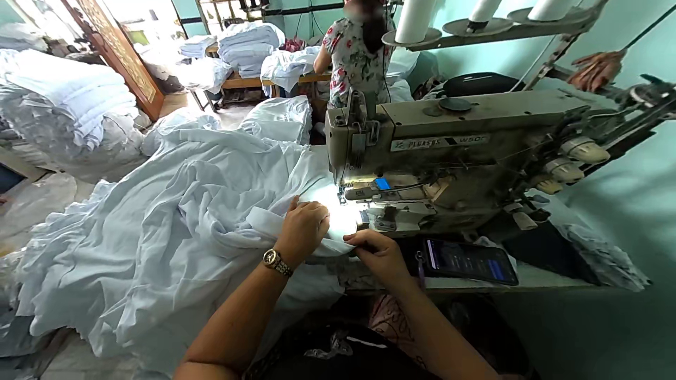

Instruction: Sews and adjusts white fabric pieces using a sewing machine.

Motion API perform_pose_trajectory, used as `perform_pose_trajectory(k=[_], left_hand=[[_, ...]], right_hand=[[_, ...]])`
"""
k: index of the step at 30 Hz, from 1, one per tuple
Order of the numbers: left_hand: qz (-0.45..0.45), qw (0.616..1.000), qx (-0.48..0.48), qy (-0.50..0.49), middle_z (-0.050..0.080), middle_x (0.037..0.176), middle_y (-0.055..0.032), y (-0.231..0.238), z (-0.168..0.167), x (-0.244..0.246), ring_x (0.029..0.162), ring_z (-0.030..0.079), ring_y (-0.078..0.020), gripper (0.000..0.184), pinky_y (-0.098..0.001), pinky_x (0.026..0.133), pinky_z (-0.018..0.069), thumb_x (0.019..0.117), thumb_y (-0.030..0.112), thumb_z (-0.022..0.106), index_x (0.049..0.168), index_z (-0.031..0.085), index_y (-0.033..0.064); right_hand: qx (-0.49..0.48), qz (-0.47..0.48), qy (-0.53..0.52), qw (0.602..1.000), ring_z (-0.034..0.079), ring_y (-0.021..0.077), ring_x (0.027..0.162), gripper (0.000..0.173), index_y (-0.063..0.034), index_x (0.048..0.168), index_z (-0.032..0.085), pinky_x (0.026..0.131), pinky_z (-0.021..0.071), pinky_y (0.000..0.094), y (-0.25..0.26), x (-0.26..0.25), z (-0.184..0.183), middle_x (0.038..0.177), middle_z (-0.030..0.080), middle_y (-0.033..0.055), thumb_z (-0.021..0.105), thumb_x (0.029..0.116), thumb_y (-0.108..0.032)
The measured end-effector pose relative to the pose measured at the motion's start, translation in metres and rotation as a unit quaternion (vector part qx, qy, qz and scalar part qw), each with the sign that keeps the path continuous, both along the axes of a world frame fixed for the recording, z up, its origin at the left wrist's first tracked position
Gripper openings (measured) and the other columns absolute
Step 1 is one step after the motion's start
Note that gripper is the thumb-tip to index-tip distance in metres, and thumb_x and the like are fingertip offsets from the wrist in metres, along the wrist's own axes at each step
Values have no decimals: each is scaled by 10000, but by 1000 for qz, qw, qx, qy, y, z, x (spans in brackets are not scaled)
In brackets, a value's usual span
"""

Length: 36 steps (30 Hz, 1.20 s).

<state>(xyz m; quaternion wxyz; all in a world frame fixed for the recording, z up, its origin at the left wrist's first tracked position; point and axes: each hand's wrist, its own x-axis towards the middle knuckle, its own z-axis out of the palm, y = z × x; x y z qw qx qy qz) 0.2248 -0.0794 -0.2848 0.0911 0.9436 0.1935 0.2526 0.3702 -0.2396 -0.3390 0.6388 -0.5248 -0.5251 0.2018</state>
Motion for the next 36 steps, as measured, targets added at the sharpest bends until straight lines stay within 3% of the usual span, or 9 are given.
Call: perform_pose_trajectory(k=[8,13,15,18,21,26,29,32,36], left_hand=[[-3,999,-13,-29,740,985,-43,17,-3,12,1008,700,-180,176,-418,973,537,969,164,597,926,747,84],[20,999,-38,-17,718,1102,-87,28,3,23,1067,687,-225,127,-445,935,563,962,112,622,948,736,60],[48,998,-39,-18,679,1222,-109,30,8,27,1174,635,-282,150,-513,1009,512,933,123,680,1064,742,85],[106,989,-88,-56,552,1452,-170,35,5,35,1369,495,-368,443,-610,1116,386,926,261,736,1333,650,107],[145,971,-189,-4,352,1624,-195,44,-5,41,1504,329,-382,677,-635,1165,321,974,418,645,1542,445,108],[161,966,-197,34,349,1638,-154,43,-2,41,1521,307,-351,653,-615,1171,323,974,484,616,1513,491,136],[166,966,-194,44,353,1640,-131,43,2,42,1523,307,-338,643,-617,1174,317,968,498,636,1496,518,151],[158,972,-165,50,436,1592,-119,41,3,42,1499,349,-343,578,-647,1157,312,973,495,633,1450,583,173],[136,982,-125,41,567,1486,-59,39,4,41,1462,412,-309,423,-682,1145,290,985,438,636,1338,687,211]], right_hand=[[14,-29,-6,999,721,129,848,207,-6,1002,760,741,629,274,7,0,0,1083,745,95,615,891,91],[16,-45,-64,997,727,116,892,195,-27,1076,773,764,631,264,2,3,7,1146,741,89,617,964,6],[48,-57,-97,993,731,137,951,214,-46,1154,755,823,641,295,-7,9,11,1185,727,88,597,1010,-58],[82,-87,-117,986,726,96,887,285,-136,1289,706,785,636,267,-28,22,20,1161,741,34,519,1076,-162],[86,-215,-154,960,629,-17,705,304,-166,1319,670,598,539,165,-57,46,41,976,733,-61,481,1099,-257],[223,-450,-17,864,559,17,566,271,18,1184,554,531,494,182,-94,120,84,757,604,-83,335,1106,-120],[247,-389,-21,887,592,-12,580,264,-139,1060,611,523,494,151,-86,104,84,764,659,-137,356,1113,-179],[109,-252,-33,961,596,-61,660,279,-342,1054,712,561,497,125,-61,45,45,836,674,-212,443,1098,-401],[7,-62,-90,994,621,7,719,346,-156,1014,736,641,552,189,-18,-6,-44,865,679,-57,477,1089,-374]])
